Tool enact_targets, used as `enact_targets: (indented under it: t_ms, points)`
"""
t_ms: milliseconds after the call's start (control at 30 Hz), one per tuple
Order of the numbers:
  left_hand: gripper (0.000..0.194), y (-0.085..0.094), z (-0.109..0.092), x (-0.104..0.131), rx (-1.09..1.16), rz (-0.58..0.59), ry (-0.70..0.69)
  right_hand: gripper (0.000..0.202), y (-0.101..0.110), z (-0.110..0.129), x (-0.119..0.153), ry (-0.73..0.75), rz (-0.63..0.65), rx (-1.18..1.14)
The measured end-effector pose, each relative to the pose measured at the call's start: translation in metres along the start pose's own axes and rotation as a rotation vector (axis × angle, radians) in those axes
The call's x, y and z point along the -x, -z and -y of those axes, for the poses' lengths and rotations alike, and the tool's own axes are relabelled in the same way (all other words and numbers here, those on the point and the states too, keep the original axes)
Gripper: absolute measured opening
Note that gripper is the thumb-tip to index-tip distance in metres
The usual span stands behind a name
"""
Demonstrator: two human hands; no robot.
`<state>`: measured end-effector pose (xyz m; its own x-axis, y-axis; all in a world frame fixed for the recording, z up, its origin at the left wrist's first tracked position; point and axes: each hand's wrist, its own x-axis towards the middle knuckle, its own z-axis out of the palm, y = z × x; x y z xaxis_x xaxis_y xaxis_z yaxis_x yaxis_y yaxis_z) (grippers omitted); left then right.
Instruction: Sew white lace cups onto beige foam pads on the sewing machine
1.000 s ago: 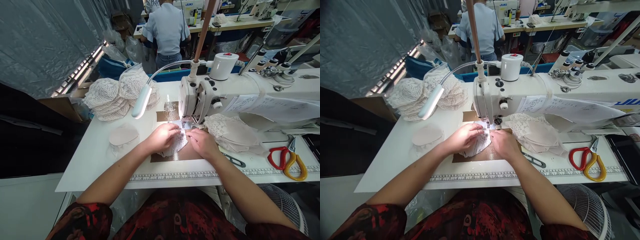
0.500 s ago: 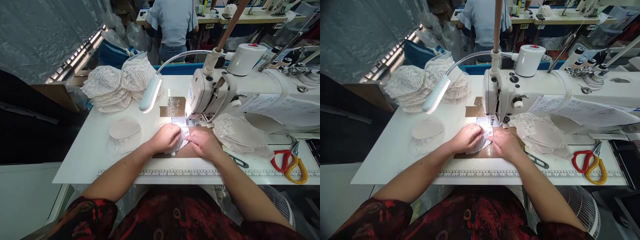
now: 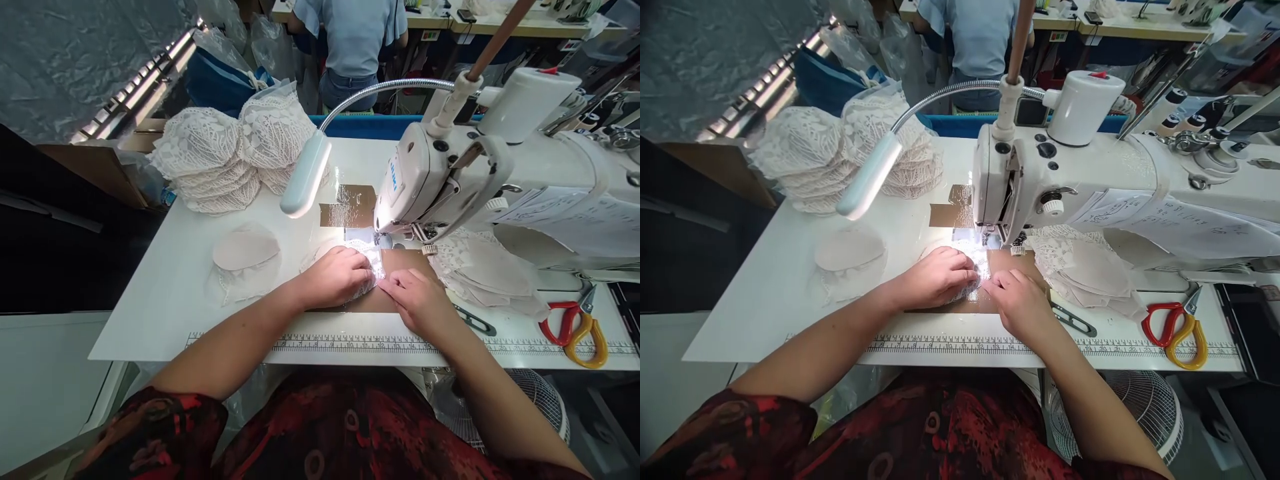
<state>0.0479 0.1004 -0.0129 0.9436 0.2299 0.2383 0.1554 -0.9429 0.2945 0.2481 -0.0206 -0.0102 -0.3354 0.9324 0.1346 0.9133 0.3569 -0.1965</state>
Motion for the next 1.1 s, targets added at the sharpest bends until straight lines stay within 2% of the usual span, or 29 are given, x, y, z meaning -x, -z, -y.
enact_targets:
  t_ms: [367,667,933,1100]
  points:
    - [0.032,-0.006,-0.005,-0.001,-0.128,0.065,-0.022,0.036,-0.004,-0.002,0.001,0.011,-0.065,-0.06]
    - [0.031,-0.009,-0.006,0.0,-0.159,0.063,-0.027,0.033,-0.005,-0.008,0.002,-0.005,-0.159,-0.163]
    - [0.03,-0.007,-0.006,0.001,-0.111,0.044,0.015,0.04,-0.011,-0.004,-0.001,-0.054,-0.105,0.013]
    - [0.035,-0.008,-0.005,-0.004,-0.138,0.025,0.07,0.038,-0.016,-0.003,-0.001,-0.03,-0.142,0.028]
